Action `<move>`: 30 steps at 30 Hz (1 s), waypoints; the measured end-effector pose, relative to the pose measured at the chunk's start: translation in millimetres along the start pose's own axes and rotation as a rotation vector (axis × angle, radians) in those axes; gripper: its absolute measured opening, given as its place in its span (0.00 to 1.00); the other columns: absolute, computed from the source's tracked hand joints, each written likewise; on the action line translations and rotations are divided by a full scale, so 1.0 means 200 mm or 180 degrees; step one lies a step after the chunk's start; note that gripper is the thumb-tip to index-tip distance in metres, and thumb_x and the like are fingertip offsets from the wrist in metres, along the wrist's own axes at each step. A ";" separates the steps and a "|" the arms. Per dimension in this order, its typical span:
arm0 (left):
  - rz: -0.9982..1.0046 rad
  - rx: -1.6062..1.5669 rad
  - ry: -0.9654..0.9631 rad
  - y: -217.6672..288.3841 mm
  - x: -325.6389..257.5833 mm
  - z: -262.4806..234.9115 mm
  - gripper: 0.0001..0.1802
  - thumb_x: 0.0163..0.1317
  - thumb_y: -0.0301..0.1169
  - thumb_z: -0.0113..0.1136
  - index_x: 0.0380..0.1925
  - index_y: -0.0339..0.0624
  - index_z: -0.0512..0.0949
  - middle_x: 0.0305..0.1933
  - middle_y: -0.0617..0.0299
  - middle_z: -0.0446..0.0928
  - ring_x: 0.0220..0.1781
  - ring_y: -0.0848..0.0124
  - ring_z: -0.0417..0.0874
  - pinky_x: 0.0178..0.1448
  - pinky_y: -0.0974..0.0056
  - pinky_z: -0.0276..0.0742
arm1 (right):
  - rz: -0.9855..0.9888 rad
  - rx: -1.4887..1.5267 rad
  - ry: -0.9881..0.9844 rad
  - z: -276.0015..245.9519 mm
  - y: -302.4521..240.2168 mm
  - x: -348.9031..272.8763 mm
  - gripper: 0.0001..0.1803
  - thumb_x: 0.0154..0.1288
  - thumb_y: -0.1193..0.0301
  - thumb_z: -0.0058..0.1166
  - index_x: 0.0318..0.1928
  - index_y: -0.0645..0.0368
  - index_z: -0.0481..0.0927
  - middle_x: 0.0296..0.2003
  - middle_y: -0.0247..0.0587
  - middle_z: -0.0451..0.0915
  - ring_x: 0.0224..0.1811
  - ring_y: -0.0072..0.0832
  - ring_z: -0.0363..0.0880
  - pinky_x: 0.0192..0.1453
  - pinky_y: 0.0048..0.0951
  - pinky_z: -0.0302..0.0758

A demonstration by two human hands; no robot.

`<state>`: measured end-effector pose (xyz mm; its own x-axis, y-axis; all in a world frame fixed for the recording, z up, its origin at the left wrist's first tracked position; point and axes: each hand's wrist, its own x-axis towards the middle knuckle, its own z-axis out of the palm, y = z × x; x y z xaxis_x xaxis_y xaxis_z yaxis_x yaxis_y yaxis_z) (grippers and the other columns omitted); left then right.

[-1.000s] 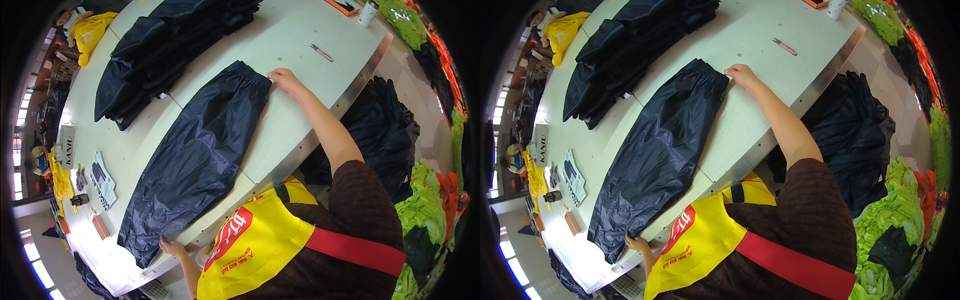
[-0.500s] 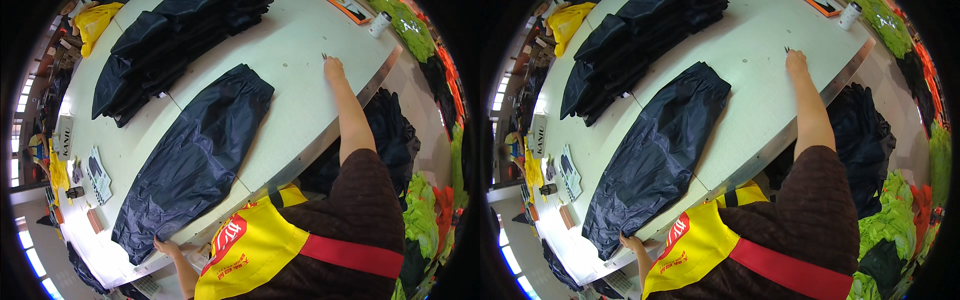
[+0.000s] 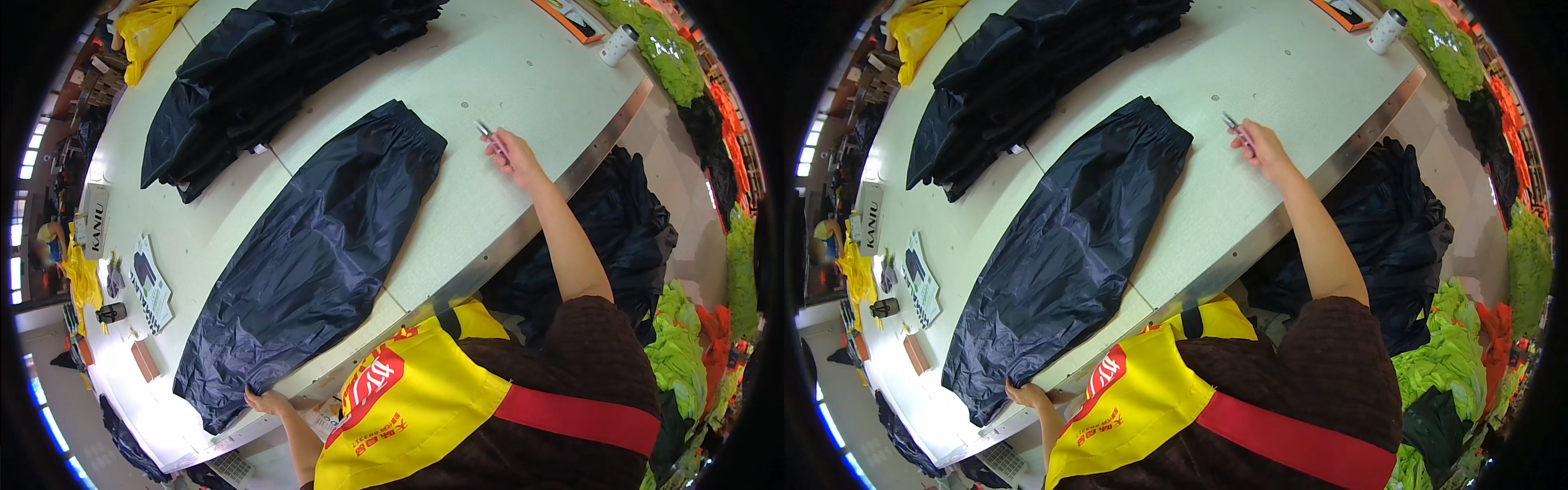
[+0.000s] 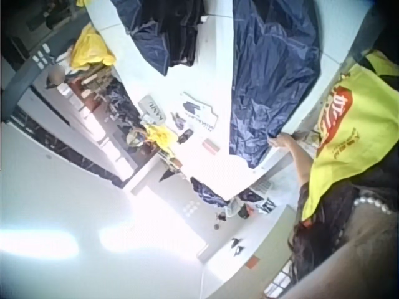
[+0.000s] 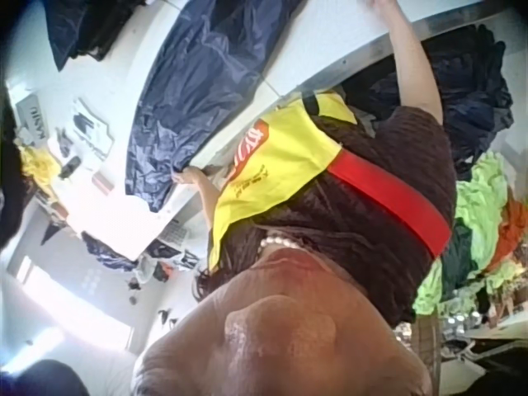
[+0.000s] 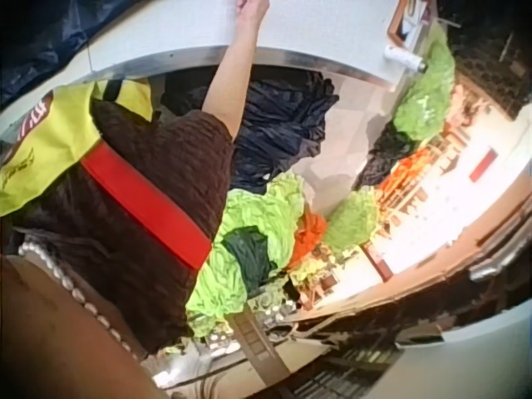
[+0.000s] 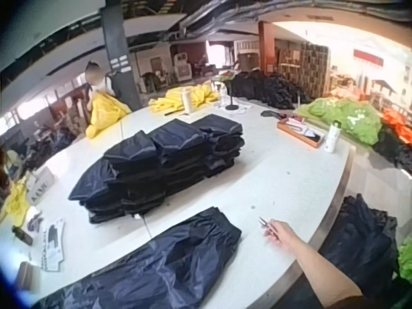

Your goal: The person folds a dark blue garment on a white table, using a small cutting tool to trim a tag or thread. They then fold the garment into a compact rectangle and place it on a stack of similar folded items. The person repeats this process with additional garments, retrieving them from a nearby pile and placing the finished folds onto the stack.

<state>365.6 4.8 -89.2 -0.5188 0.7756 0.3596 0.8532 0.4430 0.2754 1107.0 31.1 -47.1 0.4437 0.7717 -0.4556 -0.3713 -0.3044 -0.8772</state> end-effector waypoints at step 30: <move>0.0040 -0.0117 0.0063 -0.01 0.01 0.01 0.24 0.49 0.13 0.38 0.47 0.36 0.74 0.51 0.46 0.71 0.55 0.50 0.70 0.60 0.54 0.65 | 0.0479 -0.0611 -0.0380 0.23 -0.05 0.04 0.14 0.66 0.62 0.45 0.37 0.60 0.75 0.20 0.22 0.64 0.15 0.11 0.50 0.16 0.17 0.44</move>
<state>362.1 6.1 -91.1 -0.5094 0.7717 0.3809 0.8572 0.4162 0.3033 1078.1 66.2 -34.5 0.2916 0.7666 -0.5721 -0.2592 -0.5124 -0.8187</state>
